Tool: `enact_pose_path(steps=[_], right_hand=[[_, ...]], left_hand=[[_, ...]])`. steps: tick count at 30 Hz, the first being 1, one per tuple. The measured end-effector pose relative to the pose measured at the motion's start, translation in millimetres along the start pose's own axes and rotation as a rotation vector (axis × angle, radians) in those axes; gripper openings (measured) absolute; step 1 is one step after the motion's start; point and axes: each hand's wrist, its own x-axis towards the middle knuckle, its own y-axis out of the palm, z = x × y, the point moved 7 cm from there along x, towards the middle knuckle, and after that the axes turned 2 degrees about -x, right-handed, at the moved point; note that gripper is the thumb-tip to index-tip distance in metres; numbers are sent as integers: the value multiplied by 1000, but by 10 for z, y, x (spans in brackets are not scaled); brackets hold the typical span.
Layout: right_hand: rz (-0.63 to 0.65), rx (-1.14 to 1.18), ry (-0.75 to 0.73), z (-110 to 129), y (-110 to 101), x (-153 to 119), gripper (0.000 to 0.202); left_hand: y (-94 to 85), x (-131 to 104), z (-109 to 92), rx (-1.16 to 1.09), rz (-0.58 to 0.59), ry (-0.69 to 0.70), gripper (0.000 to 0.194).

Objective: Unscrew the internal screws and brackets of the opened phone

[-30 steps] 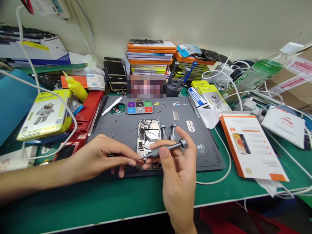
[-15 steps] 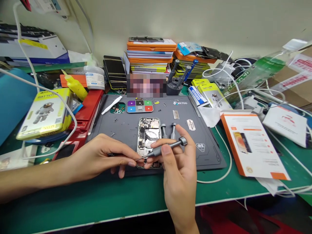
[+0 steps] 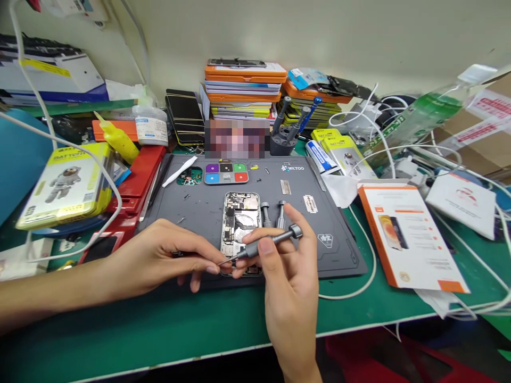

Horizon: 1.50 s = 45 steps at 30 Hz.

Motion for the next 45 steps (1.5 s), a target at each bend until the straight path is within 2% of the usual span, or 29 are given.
enact_pose_path(steps=[16, 19, 23, 27, 30, 32, 34, 38, 45], right_hand=[[13, 38, 49, 2, 1, 10, 49], [4, 76, 67, 9, -10, 31, 44], [-146, 72, -114, 135, -65, 1, 42], [-214, -271, -391, 323, -4, -81, 62], [-135, -543, -655, 436, 141, -110, 71], [-28, -642, -748, 419, 238, -89, 73], [57, -670, -745, 355, 290, -40, 71], [141, -624, -655, 229, 312, 49, 66], [196, -675, -687, 204, 362, 35, 60]], left_hand=[[22, -4, -1, -68, 48, -34, 18], [13, 4, -3, -36, 38, -4, 21], [37, -21, -75, 263, 51, 141, 26], [152, -106, -137, 590, 112, 341, 29], [190, -171, -191, 837, 16, 505, 34], [184, -188, -212, 921, -66, 544, 35], [169, -181, -218, 943, -111, 533, 35], [149, -157, -207, 935, -126, 491, 37], [151, -159, -177, 925, -123, 495, 37]])
